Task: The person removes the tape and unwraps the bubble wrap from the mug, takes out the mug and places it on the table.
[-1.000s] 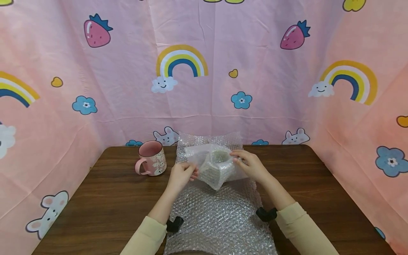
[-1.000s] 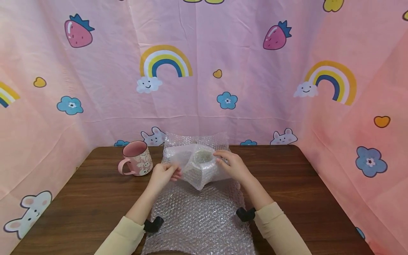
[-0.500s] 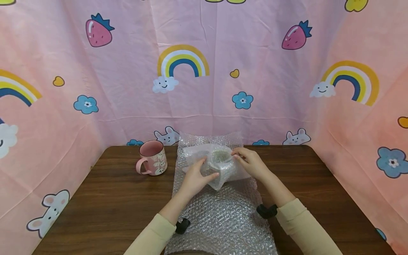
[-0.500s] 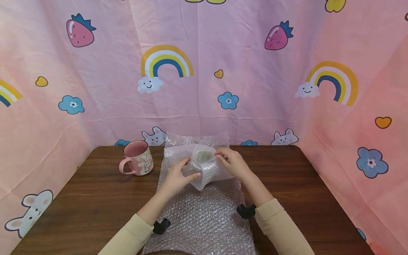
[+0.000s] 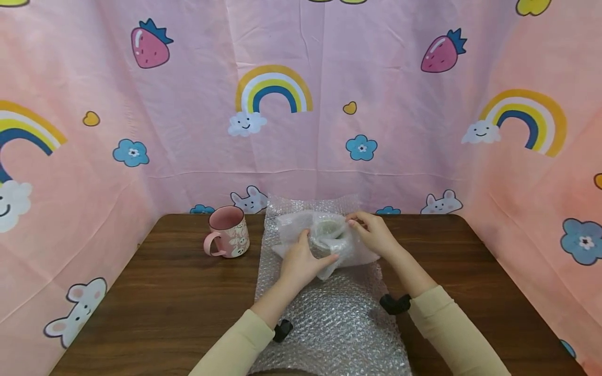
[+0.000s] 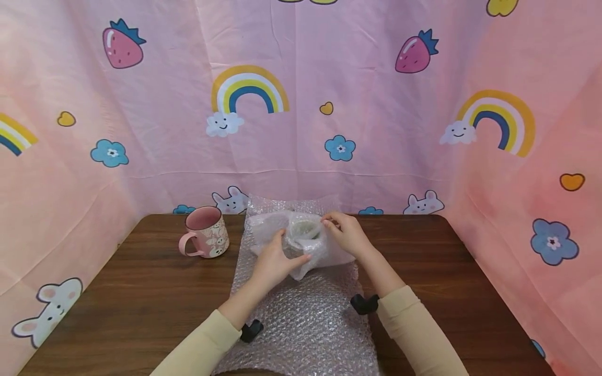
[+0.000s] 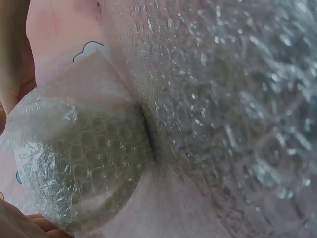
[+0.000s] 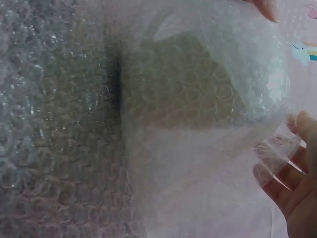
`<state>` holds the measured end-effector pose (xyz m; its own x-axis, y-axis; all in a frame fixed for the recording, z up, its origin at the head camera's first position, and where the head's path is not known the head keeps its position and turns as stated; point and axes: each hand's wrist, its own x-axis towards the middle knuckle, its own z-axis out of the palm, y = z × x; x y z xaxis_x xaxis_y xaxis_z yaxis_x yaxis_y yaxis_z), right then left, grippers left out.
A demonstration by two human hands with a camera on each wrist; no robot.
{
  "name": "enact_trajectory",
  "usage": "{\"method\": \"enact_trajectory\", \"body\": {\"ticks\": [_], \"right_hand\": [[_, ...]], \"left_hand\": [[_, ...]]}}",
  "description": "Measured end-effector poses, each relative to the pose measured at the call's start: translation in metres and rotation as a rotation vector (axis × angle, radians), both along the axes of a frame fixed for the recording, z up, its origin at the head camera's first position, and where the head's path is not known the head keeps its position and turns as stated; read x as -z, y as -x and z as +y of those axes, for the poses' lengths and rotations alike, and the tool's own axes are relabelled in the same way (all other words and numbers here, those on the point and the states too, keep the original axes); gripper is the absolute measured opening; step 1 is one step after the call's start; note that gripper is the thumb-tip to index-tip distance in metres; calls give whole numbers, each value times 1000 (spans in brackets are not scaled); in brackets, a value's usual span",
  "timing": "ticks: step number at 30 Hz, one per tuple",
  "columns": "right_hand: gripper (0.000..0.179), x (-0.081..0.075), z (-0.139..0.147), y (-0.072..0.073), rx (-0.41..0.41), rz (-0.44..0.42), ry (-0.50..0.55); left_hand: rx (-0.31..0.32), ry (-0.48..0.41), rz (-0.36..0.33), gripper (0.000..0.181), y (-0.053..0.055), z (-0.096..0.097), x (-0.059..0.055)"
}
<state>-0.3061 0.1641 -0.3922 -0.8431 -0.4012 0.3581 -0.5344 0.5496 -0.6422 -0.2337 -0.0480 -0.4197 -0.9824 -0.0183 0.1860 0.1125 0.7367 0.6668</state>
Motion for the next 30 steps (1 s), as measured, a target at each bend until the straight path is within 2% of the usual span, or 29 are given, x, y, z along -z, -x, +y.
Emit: {"method": "enact_trajectory", "body": {"ticks": [12,17,23,30], "right_hand": [[26,-7,-2,12,62,-95,81],[28,-10,-3,18,117,-123,125],[32,-6,1,29,213,-165,143],[26,0,7,36,252,-211,223]], "left_hand": [[36,-14,10,103,-1,-4,1],[42,-18,13,102,-1,-5,2],[50,-25,29,99,-1,-6,2],[54,-24,42,98,-2,-6,3]]}}
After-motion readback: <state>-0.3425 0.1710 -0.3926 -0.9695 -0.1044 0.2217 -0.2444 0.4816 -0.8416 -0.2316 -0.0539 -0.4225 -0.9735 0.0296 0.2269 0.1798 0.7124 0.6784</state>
